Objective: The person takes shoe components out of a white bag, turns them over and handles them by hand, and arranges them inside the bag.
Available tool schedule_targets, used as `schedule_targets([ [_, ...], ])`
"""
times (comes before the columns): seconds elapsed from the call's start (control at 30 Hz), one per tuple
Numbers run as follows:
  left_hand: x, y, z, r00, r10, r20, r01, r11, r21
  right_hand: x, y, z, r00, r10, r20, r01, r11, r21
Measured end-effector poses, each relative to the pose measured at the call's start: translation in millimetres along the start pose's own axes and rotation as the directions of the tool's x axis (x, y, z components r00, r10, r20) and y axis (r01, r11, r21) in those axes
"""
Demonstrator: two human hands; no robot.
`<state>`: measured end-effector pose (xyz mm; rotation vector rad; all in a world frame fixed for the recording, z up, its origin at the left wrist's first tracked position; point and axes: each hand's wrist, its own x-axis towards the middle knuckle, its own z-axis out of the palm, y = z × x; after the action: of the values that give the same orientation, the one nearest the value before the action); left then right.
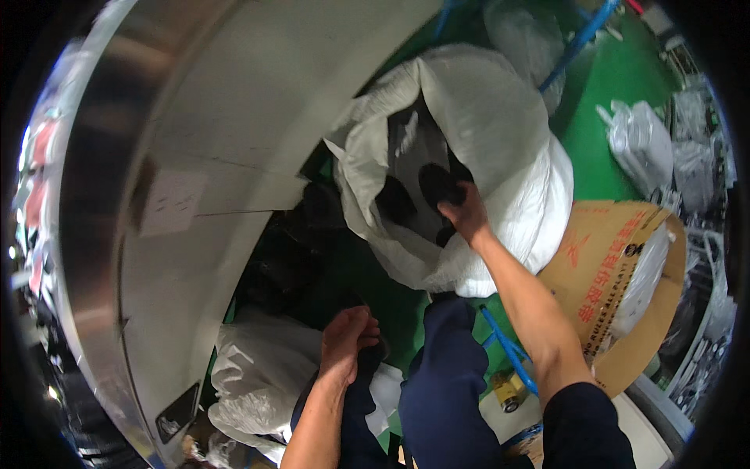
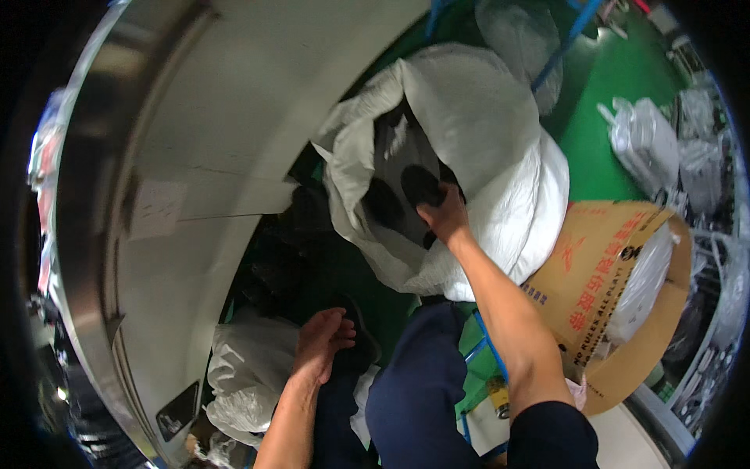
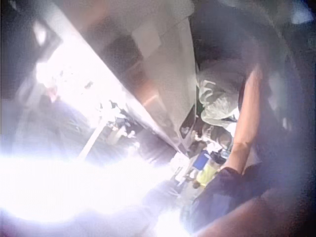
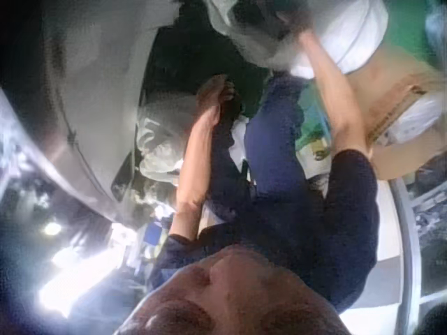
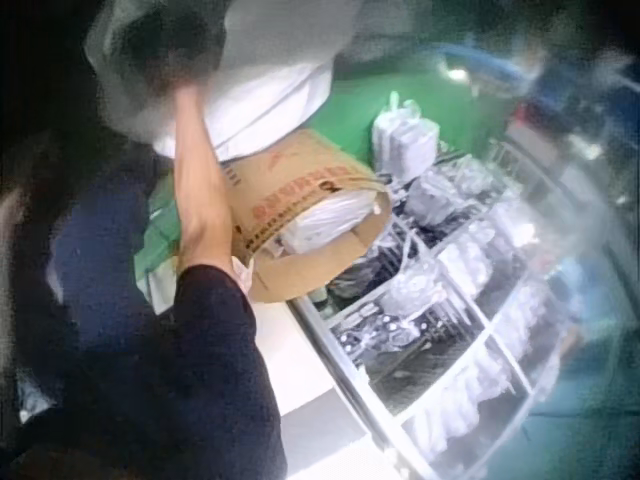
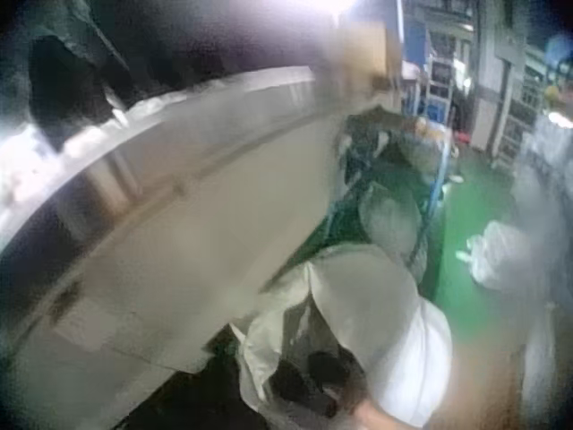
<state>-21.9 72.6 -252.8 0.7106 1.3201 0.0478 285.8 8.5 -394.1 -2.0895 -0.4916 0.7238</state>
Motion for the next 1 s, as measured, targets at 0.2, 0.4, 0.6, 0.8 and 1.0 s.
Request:
schedule_targets([
  [0.2, 24.7, 2.4, 17.6, 0.993, -0.119, 0.017, 0.111, 0.960, 0.259, 65.4, 53.6, 67.6, 0.989, 0.138, 0.059, -0.127, 0.978, -0.163],
  [0.4, 34.0, 20.4, 31.6, 0.993, -0.092, 0.069, 0.015, 0.700, 0.714, 76.6, 86.3, 101.8, 0.997, 0.048, 0.061, -0.024, 0.941, -0.336],
  [0.6, 64.8, 13.6, 39.1, 0.990, -0.033, 0.135, -0.063, 0.757, 0.650, 140.5, 11.2, 58.3, 0.982, 0.134, 0.134, -0.091, 0.954, -0.286],
  [0.8, 249.1, 79.7, 146.9, 0.918, 0.161, 0.362, -0.351, 0.752, 0.557, 202.3, 40.5, -17.5, 0.722, -0.610, 0.327, 0.079, -0.398, -0.914],
  [1.0, 352.2, 155.3, 131.1, 0.735, 0.653, 0.183, -0.293, 0.063, 0.954, 223.6, -22.8, -56.7, 0.890, -0.456, -0.032, 0.393, 0.799, -0.455],
])
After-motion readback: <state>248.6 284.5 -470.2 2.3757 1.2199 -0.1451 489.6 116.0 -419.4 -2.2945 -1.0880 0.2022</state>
